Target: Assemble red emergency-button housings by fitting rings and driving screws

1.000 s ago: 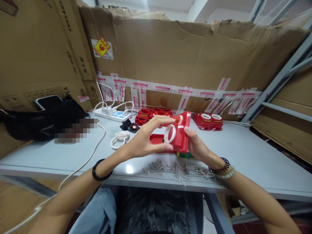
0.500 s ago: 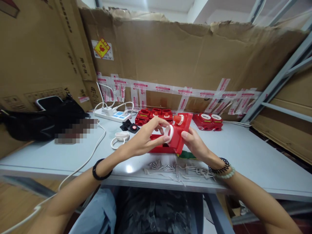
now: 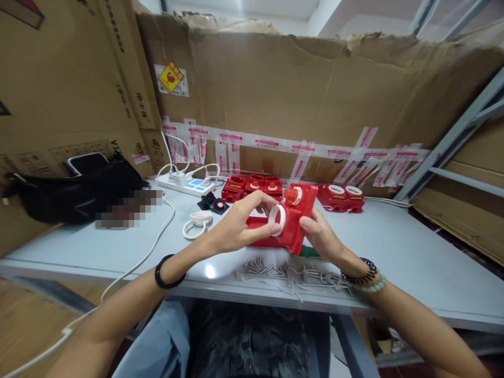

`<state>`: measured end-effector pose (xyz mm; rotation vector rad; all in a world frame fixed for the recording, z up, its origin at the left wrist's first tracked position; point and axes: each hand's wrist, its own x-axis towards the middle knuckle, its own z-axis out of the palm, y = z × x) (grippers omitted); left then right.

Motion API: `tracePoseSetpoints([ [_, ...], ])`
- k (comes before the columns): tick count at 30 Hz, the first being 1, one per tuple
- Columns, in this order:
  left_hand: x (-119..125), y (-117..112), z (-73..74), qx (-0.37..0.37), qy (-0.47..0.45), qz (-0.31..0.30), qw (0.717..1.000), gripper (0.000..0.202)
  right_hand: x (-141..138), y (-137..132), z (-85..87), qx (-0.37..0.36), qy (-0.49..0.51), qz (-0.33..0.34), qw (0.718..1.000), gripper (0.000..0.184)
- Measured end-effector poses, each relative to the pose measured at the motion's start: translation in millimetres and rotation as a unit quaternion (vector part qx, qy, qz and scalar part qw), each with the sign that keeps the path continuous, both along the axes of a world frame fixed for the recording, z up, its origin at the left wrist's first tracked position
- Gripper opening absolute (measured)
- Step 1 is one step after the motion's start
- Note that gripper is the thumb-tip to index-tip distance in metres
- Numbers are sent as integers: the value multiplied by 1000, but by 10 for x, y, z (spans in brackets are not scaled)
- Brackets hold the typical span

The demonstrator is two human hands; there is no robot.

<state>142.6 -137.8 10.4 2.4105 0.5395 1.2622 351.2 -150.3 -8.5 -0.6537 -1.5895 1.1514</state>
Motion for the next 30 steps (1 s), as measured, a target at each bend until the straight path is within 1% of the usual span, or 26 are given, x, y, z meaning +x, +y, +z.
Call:
tracePoseSetpoints([
  [2, 2, -2, 6, 42, -13, -7, 999, 35, 2, -4, 4, -24, -1, 2, 1000, 53],
  [4, -1, 2, 9, 102, -9, -23, 994, 39, -4, -11, 23, -82, -3, 16, 997, 52],
  [6, -8, 9, 9, 164, 18, -51, 985, 38, -18, -17, 50, -145, 4, 31, 989, 52],
  [7, -11, 12, 8, 189, 30, -65, 979, 37, -26, -19, 60, -164, 11, 32, 986, 52],
  [9, -14, 15, 1, 210, 40, -77, 974, 41, -39, -15, 68, -170, 26, 28, 985, 51],
  [10, -13, 16, -5, 203, 37, -67, 976, 46, -42, -10, 63, -161, 30, 26, 986, 51],
  [12, -7, 19, -19, 158, 21, -25, 987, 56, -40, 3, 39, -130, 26, 21, 991, 50],
  [13, -3, 22, -27, 129, 17, -5, 991, 57, -36, 10, 24, -110, 20, 18, 994, 50],
  [15, 1, 28, -39, 84, 18, 20, 996, 49, -24, 23, -3, -71, 8, 5, 997, 49],
  [17, 2, 30, -45, 74, 27, 21, 997, 43, -15, 28, -16, -43, 3, -5, 999, 48],
  [19, -2, 23, -44, 98, 31, 14, 995, 45, -16, 20, -10, -43, 5, -10, 999, 45],
  [22, -5, 3, -41, 169, 35, -6, 985, 47, -35, -14, 22, -99, 14, -9, 995, 44],
  [25, -3, -11, -49, 244, 54, -7, 968, 45, -53, -46, 63, -190, 17, 16, 982, 51],
  [28, 7, -11, -62, 319, 80, 7, 944, 39, -44, -46, 94, -300, -28, 67, 951, 63],
  [30, 14, -5, -68, 362, 92, 12, 928, 36, -25, -31, 105, -352, -49, 89, 931, 68],
])
